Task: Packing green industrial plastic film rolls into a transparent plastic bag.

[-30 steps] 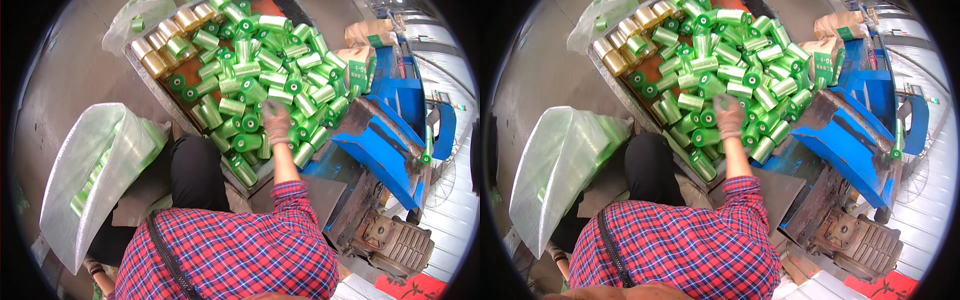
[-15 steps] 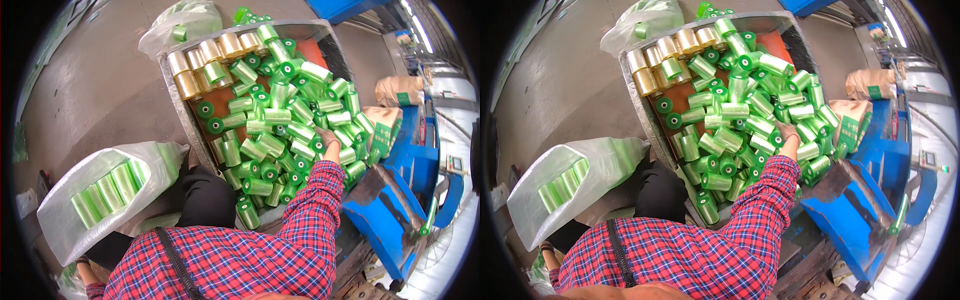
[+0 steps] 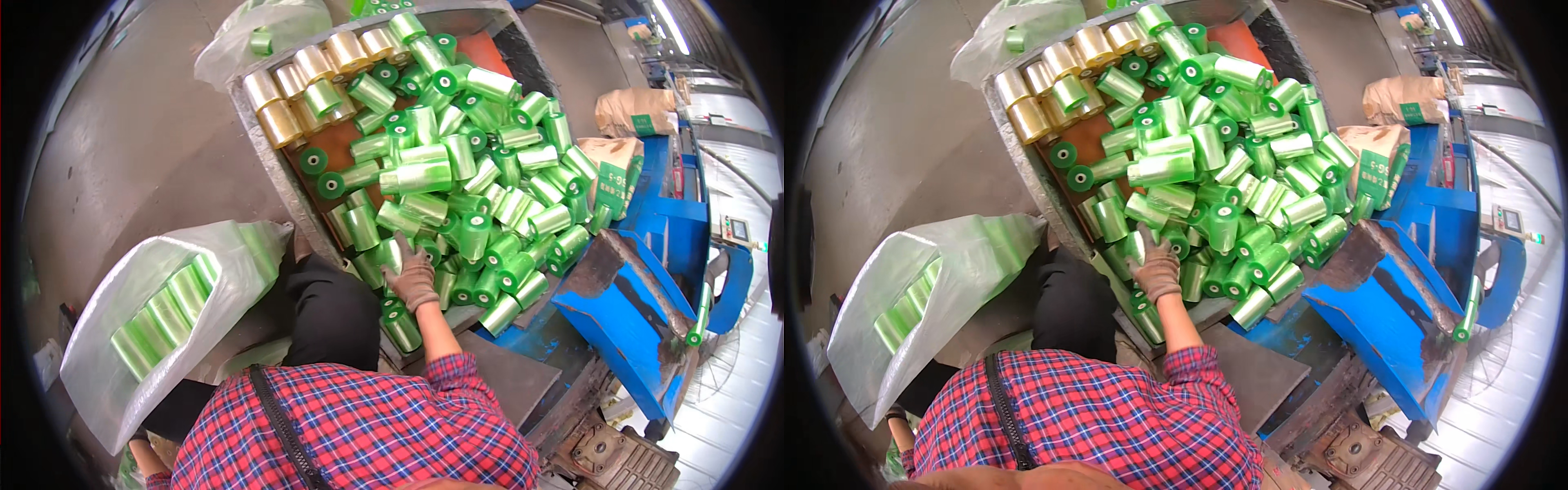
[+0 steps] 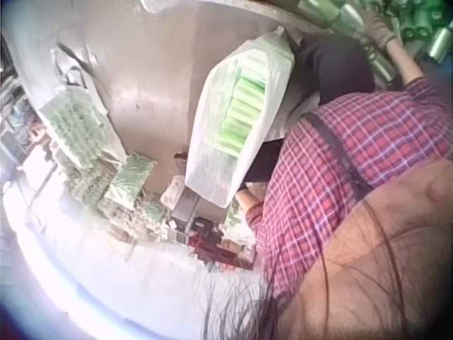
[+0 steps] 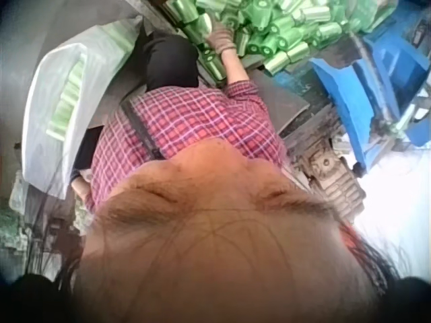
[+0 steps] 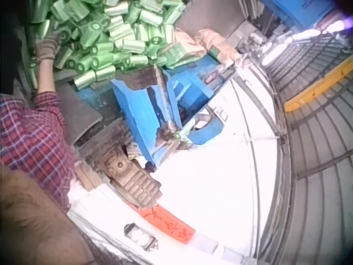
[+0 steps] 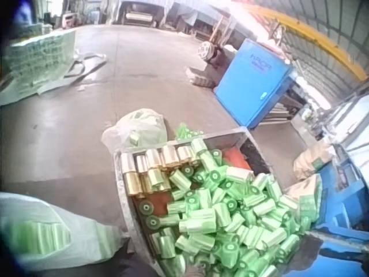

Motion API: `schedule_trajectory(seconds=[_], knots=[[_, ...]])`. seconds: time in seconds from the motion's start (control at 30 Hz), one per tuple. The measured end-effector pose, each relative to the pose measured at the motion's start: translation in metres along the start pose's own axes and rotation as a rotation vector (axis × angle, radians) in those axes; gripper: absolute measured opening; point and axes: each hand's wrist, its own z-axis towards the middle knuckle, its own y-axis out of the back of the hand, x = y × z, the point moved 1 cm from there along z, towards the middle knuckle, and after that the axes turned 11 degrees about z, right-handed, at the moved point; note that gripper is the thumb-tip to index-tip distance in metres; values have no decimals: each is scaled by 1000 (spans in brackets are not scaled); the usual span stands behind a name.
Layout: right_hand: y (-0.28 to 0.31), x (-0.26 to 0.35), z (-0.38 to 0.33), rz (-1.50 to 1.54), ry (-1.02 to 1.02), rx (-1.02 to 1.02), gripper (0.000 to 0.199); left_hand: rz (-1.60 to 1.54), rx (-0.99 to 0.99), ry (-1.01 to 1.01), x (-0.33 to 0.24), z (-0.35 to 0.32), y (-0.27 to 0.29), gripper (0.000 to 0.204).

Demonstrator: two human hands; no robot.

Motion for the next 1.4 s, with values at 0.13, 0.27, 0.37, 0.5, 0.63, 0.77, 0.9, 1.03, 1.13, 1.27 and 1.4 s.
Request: schedule_trajectory(seconds=[0.13,0.27,0.37,0.5,0.63,0.77,0.9,1.03,1.13,1.27,1.4], knots=[[27,4,31,428,256,-251,46,-18,-14,-1,4,0,7,43],[65,-4,113,418,0,-482,72,-28,-17,14,9,-3,1,43],[60,19,139,201,103,-33,86,-38,-20,12,10,-4,-5,43],[19,82,120,-340,64,495,114,-53,-26,23,7,-11,-9,43],[-20,79,127,287,70,390,117,-84,-37,38,0,-14,-15,43],[-43,114,117,550,-181,174,118,-147,-66,48,-2,-12,-28,43],[-69,80,167,714,-226,85,112,-233,-72,11,-13,-2,-67,43],[-68,103,162,667,-445,99,104,-305,-92,-12,3,8,-91,43],[-70,121,148,514,-453,192,95,-364,-116,-6,12,18,-103,43],[-99,100,164,322,-204,288,87,-206,-75,85,-80,-28,-47,35],[-135,4,201,822,-31,314,35,-49,-16,87,-150,-59,-1,32]])
